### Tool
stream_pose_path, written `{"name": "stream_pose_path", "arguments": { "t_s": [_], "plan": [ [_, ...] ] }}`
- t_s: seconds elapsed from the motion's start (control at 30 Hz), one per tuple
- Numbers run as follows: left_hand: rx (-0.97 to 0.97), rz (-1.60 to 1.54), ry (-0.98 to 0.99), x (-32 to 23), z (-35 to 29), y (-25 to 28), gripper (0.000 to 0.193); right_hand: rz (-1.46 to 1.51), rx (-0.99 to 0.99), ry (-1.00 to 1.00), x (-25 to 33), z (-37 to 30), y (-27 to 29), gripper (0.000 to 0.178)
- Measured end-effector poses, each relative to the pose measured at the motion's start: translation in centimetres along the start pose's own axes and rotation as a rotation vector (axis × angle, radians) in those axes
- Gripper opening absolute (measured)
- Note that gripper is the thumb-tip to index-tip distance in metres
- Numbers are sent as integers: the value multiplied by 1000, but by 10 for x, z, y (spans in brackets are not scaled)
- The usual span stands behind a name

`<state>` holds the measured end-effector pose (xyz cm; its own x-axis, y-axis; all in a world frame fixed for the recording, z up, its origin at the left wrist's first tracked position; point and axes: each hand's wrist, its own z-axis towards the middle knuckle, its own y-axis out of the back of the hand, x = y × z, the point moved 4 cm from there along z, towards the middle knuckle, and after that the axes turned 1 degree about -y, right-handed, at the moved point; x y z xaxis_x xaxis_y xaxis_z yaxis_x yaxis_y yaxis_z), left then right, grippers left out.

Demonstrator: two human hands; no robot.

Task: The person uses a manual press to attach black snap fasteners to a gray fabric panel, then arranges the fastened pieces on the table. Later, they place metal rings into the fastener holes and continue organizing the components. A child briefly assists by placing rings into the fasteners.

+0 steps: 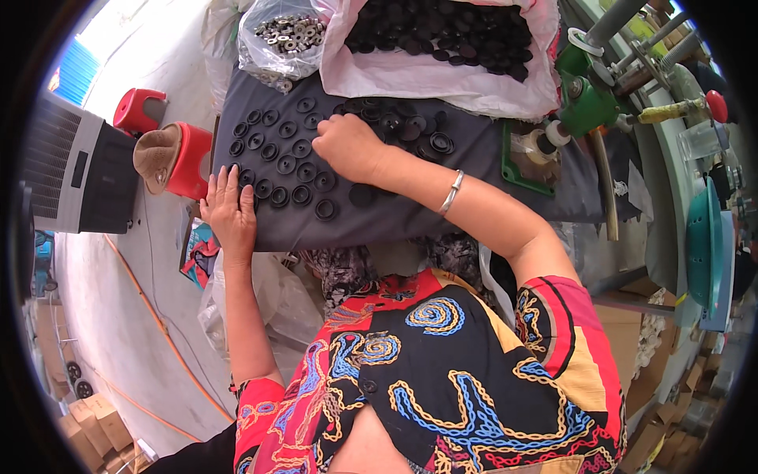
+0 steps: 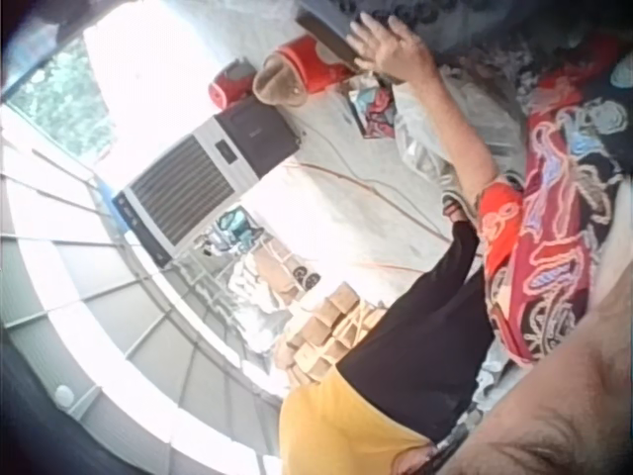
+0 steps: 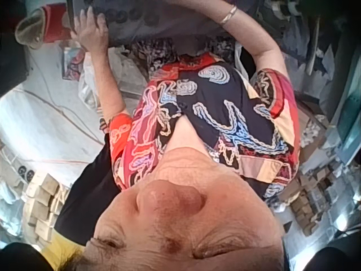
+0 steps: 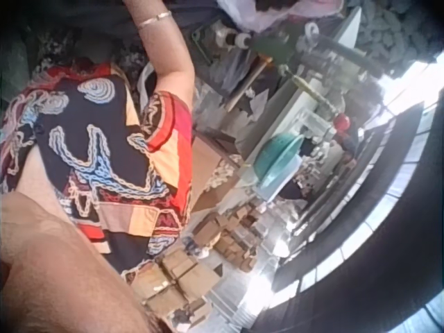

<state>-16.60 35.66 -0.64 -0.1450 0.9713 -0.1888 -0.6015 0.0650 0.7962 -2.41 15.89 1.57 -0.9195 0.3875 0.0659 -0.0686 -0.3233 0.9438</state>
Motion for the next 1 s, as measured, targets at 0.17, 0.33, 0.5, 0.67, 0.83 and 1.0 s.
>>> {"name": "stream_pose_path", "arguments": {
  "t_s": [0.17,0.33,0.5,0.67,0.83,1.0],
  "plan": [
    [11,13,-2,-1,0,1,43,238,-89,9,13,-1,-4,5],
    [-10,30,11,-1,-1,3,43,-148,-73,-215,-29,15,15,9],
    [-50,11,9,-5,2,8,42,-194,99,-297,-50,25,-2,14],
    [-68,-41,24,-1,-1,5,43,-17,189,-298,-50,40,-3,12],
    [-63,-34,28,-4,1,8,40,72,117,-321,-52,53,-11,19],
    [-72,-30,29,-2,0,8,40,107,156,-397,-55,48,-13,23]
  ]
}}
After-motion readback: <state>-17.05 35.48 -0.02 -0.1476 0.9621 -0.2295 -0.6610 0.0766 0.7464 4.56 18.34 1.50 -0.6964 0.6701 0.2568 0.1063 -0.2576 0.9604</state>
